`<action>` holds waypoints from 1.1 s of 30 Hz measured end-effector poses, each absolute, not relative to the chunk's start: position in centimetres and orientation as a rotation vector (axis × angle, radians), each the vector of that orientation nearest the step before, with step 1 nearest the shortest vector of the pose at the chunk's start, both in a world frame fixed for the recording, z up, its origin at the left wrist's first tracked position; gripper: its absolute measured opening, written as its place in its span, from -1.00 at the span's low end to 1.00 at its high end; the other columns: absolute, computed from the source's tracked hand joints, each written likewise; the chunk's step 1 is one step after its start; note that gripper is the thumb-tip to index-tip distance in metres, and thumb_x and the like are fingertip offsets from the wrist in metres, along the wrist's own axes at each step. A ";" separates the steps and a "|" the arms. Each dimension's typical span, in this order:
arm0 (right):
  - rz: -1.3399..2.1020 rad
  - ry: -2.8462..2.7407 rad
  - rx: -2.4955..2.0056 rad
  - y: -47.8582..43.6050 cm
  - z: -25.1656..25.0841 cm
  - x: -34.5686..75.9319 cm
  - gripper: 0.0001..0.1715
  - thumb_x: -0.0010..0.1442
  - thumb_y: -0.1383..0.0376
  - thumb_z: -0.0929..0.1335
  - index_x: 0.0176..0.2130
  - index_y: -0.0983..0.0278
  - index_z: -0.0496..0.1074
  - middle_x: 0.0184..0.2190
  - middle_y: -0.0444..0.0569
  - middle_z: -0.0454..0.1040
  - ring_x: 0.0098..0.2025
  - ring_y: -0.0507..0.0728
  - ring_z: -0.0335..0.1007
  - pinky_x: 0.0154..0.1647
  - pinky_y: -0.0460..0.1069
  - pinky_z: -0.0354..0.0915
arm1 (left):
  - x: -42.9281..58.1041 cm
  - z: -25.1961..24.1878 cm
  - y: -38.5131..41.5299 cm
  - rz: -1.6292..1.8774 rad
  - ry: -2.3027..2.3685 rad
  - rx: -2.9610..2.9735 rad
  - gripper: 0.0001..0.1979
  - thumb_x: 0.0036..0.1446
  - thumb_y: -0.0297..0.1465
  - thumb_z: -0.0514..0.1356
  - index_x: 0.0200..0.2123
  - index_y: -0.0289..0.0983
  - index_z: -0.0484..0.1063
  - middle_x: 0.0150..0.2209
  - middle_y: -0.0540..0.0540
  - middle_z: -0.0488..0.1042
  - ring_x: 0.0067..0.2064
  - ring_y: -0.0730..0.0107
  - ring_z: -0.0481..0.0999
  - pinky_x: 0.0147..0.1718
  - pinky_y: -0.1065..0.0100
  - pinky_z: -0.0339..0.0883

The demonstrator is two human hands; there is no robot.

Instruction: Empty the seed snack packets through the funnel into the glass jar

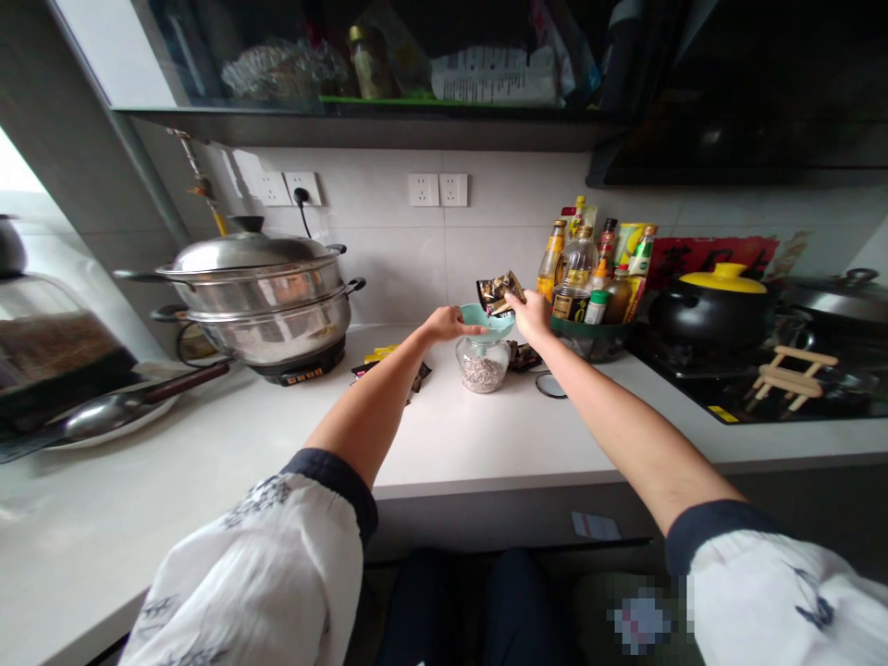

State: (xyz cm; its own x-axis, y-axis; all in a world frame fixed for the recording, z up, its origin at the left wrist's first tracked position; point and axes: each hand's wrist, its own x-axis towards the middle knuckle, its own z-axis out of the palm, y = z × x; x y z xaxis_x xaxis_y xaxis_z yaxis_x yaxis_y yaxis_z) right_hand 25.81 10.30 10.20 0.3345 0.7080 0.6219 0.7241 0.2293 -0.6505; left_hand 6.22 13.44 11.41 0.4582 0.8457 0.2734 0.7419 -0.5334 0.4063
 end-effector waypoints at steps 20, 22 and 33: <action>0.024 -1.396 -1.490 10.6 9.6 25.6 -0.74 0.08 0.15 0.33 -0.49 0.29 0.42 -0.49 0.00 0.51 -0.44 0.11 0.33 -0.44 -0.07 0.10 | 6.0 11.6 13.1 0.702 1.371 2.367 -0.42 -0.38 0.10 0.30 -0.43 -0.27 0.44 -0.44 -0.03 0.41 -0.31 0.28 0.39 -0.38 0.39 0.20; 0.018 -1.401 -1.488 10.6 9.6 25.6 -0.73 0.08 0.15 0.33 -0.51 0.28 0.40 -0.51 -0.01 0.50 -0.46 0.10 0.31 -0.45 -0.07 0.08 | 5.8 11.5 12.8 0.755 1.336 2.289 -0.35 -0.39 0.09 0.32 -0.30 -0.28 0.45 -0.31 -0.09 0.47 -0.20 0.20 0.43 -0.30 0.38 0.26; 0.027 -1.385 -1.435 10.3 10.6 25.7 -0.70 0.09 0.10 0.31 -0.49 0.28 0.37 -0.53 -0.07 0.45 -0.45 0.08 0.30 -0.42 -0.07 0.12 | 6.8 10.0 12.5 1.043 1.216 1.674 -0.56 0.11 -0.25 -0.02 0.04 -0.21 0.32 0.15 -0.19 0.29 0.09 0.16 0.34 -0.21 0.31 0.41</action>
State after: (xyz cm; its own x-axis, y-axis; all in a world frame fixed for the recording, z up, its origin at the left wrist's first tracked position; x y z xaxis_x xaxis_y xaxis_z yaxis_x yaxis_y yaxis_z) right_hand 25.68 10.33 10.63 0.3191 0.7173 0.6194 0.6927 0.2695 -0.6690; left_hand 6.79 12.51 9.99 0.1974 0.9671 0.1607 0.3060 -0.2165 0.9271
